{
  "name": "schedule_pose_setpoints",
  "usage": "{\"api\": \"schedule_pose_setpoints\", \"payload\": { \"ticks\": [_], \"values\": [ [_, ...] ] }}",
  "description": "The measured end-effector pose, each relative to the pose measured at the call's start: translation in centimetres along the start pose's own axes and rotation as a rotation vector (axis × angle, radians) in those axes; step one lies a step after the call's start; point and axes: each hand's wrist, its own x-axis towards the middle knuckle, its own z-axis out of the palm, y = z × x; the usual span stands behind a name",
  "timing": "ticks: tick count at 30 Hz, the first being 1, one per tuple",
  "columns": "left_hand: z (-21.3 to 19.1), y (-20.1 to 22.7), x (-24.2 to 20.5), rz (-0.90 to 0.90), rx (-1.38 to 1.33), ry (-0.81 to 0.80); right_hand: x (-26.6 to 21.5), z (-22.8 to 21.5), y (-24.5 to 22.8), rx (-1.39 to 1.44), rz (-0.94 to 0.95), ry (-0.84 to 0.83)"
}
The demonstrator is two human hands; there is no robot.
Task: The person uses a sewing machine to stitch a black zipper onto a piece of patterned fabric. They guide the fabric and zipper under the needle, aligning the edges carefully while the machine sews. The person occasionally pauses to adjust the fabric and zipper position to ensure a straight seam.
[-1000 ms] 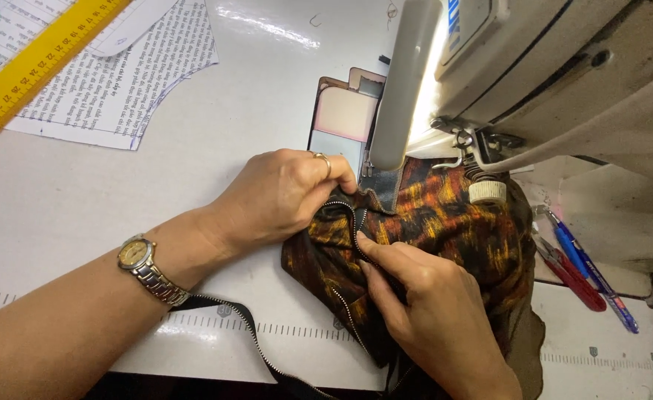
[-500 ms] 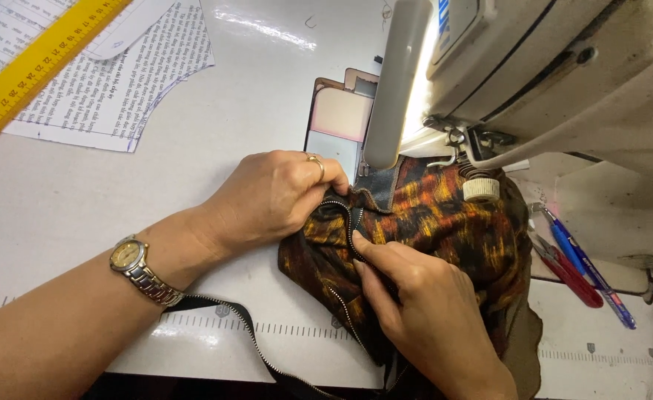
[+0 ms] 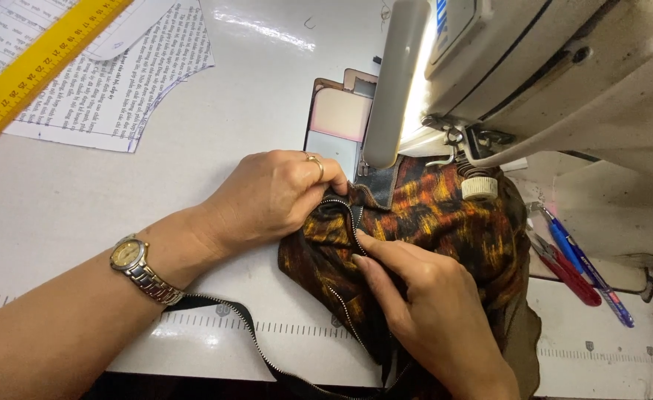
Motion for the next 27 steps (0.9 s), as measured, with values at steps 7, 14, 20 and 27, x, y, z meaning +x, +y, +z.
{"api": "schedule_pose_setpoints", "payload": {
  "ticks": [7, 14, 20, 27],
  "values": [
    [0.2, -0.2, -0.1, 0.018, -0.008, 0.011, -0.2, -0.3, 0.1, 0.077, 0.022, 0.085],
    [0.5, -0.8, -0.2, 0.061, 0.013, 0.021, -0.3, -0.4, -0.3, 0.124, 0.064, 0.072],
    [0.3, -0.7, -0.2, 0.060, 0.016, 0.014, -0.8, -0.5, -0.2, 0.158, 0.147, 0.034],
    [0.2, -0.6, -0.3, 0.058, 0.002, 0.007, -1.2, -0.3, -0.2, 0.200, 0.164, 0.014]
  ]
}}
